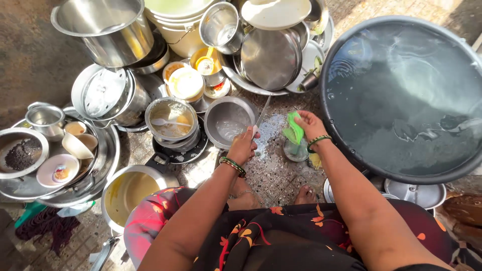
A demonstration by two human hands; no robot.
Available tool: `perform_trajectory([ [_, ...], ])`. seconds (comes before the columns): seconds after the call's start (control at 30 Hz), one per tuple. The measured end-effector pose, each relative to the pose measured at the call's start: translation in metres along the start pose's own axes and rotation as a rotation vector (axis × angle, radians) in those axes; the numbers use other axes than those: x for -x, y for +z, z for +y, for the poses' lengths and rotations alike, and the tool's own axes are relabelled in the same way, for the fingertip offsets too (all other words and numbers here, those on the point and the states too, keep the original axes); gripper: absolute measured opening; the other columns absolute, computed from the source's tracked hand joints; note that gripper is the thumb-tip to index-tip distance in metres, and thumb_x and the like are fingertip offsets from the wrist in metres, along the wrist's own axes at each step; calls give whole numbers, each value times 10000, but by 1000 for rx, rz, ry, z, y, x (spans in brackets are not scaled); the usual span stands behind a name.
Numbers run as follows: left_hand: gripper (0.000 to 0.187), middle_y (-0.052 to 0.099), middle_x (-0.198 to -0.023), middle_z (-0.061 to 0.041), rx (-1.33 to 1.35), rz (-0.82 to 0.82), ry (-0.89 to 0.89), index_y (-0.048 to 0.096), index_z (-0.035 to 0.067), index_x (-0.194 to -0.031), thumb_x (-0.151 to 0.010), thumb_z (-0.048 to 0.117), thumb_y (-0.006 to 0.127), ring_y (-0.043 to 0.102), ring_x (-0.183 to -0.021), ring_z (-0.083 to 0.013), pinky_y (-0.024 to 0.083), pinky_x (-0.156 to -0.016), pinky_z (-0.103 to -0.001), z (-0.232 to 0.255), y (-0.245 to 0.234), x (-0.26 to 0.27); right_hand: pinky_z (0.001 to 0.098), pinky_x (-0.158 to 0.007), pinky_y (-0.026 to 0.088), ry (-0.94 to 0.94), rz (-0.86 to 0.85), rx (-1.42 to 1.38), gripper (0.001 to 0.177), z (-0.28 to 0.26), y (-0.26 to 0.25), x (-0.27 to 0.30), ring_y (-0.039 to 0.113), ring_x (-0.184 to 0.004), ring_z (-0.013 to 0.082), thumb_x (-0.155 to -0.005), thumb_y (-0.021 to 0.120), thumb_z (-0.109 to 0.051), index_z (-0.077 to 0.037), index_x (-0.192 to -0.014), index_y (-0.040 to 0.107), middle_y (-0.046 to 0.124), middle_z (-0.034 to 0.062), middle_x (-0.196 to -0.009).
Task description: Washing a metal pressure cooker pot using a sponge and dish soap.
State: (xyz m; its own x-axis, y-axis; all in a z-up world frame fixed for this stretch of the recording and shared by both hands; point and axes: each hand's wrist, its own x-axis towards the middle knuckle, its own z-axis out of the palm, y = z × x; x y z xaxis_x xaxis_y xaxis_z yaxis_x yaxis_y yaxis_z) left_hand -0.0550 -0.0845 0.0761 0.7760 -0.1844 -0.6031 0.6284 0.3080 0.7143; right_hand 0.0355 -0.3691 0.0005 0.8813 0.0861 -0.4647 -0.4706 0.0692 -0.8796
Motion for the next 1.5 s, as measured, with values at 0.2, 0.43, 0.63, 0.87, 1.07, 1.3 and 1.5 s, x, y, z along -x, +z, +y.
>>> perform_trajectory([
  [0.2, 264, 503, -615, 15, -36, -30, 57, 541, 98, -1023, -1030, 360, 518, 402, -435, -118, 348, -389, -305, -24, 12, -26, 274, -837, 609, -397, 37, 5, 302, -84, 82, 82, 730, -937, 119, -920, 741, -105, -12, -1193, 653, 743, 74, -1095],
  [0.43, 335, 643, -652, -90, -607, 62, 461, 541, 40, -1039, -1036, 375, 531, 638, -552, -192, 493, -545, -371, -10, 36, 32, 266, -688, 538, -749, 304, 495, 244, -79, 106, 65, 656, -817, 105, -840, 874, -94, -5, -1021, 737, 662, 83, -1013],
  [0.63, 344, 658, -675, -103, -638, 96, 564, 557, 29, -1075, -1032, 370, 534, 665, -620, -223, 499, -612, -409, -13, 25, 24, 230, -672, 543, -617, 211, 308, 231, -68, 128, 89, 649, -751, 50, -826, 844, -105, -24, -974, 685, 721, 4, -873],
  [0.87, 360, 628, -672, -69, -634, 1, 478, 551, 24, -1100, -1020, 375, 546, 621, -588, -178, 494, -575, -376, -4, 36, 49, 243, -619, 495, -580, 443, 149, 186, -94, 103, 65, 579, -697, 60, -893, 822, -129, -11, -956, 693, 704, 23, -852],
  [1.07, 344, 608, -668, -52, -623, -83, 447, 573, 24, -1046, -1027, 368, 557, 589, -589, -135, 481, -572, -350, -11, 34, 42, 238, -663, 522, -591, 547, 9, 202, -78, 45, 13, 621, -757, 68, -884, 818, -97, -5, -996, 676, 704, 33, -902],
  [1.3, 342, 579, -659, -15, -552, 58, 361, 662, 102, -979, -1088, 374, 487, 514, -553, -99, 425, -529, -298, -16, 26, 16, 306, -704, 611, -353, 354, -397, 264, -82, -14, 38, 711, -811, 132, -926, 755, -111, -34, -1132, 608, 707, 48, -991],
  [1.5, 174, 573, -666, -9, -262, 57, 321, 534, 109, -1021, -1007, 281, 559, 507, -527, -125, 405, -460, -320, -30, 23, -14, 317, -749, 610, -352, 185, -188, 241, -85, 36, 76, 719, -873, 151, -915, 758, -108, -57, -1123, 648, 725, 63, -1028],
])
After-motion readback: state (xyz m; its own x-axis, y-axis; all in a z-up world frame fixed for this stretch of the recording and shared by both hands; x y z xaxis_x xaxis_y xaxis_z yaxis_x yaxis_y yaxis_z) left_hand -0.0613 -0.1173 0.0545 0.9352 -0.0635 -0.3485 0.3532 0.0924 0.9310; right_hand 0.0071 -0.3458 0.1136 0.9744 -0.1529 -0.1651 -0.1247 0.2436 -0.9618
